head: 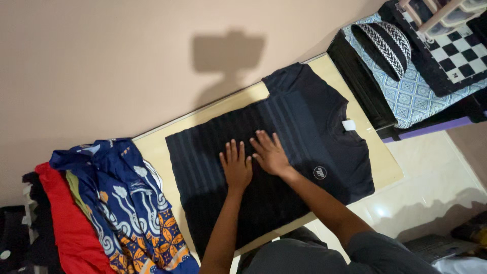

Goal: The person opens a purple cabinet to place a white shirt inside. They then take a black striped shirt from a pile of clothes on the floor, spread it on a table, and fold it.

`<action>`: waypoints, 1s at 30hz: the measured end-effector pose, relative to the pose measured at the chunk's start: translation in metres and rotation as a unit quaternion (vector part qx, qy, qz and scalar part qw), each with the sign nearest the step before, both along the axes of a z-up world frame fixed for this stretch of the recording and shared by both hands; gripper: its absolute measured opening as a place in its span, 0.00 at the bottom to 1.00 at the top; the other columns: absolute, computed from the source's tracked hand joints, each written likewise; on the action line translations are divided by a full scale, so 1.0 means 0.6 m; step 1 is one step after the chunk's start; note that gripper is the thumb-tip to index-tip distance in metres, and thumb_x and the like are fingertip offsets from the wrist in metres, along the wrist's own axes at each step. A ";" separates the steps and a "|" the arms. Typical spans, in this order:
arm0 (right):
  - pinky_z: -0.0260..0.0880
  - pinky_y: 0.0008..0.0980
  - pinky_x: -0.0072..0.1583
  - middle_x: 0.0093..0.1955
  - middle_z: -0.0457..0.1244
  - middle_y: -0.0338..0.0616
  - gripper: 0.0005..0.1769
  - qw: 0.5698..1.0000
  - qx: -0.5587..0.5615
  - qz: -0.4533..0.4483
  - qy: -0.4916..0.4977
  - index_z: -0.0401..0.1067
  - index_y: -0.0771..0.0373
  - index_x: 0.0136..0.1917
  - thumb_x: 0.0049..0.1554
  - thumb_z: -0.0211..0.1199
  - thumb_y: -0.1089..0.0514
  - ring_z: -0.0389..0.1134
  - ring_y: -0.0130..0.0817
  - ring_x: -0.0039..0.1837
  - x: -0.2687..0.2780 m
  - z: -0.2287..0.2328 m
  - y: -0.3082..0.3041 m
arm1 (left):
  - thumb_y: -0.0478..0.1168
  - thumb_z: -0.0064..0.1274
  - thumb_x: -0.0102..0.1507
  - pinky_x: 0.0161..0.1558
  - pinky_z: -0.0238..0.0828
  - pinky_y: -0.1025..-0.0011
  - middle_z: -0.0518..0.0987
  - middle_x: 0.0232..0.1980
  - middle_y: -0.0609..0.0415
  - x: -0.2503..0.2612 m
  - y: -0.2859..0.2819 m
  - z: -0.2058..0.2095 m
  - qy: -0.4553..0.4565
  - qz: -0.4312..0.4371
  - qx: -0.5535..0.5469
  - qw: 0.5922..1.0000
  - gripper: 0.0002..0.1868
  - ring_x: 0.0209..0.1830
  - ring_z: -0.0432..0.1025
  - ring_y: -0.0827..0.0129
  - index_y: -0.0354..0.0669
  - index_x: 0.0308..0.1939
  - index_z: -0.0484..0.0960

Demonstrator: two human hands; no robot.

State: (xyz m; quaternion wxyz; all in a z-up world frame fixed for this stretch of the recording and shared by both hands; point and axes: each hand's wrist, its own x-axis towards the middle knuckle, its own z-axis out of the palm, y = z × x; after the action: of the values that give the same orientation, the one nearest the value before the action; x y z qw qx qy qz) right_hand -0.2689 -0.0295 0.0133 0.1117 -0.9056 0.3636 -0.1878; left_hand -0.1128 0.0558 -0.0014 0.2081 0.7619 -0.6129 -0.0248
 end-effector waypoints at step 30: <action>0.36 0.69 0.77 0.84 0.45 0.60 0.42 0.981 -0.011 -0.174 0.086 0.55 0.54 0.81 0.62 0.52 0.32 0.42 0.56 0.85 -0.318 -0.001 0.088 | 0.60 0.54 0.63 0.72 0.47 0.38 0.58 0.80 0.37 0.029 0.351 0.062 -0.038 0.047 -0.058 0.996 0.43 0.81 0.51 0.42 0.42 0.76 0.64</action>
State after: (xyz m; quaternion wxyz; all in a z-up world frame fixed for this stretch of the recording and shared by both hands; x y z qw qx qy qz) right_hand -0.4598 0.0234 0.0129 0.0355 -0.8422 0.5221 -0.1297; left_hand -0.0951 0.2665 0.0358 0.2294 0.7766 -0.5846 0.0498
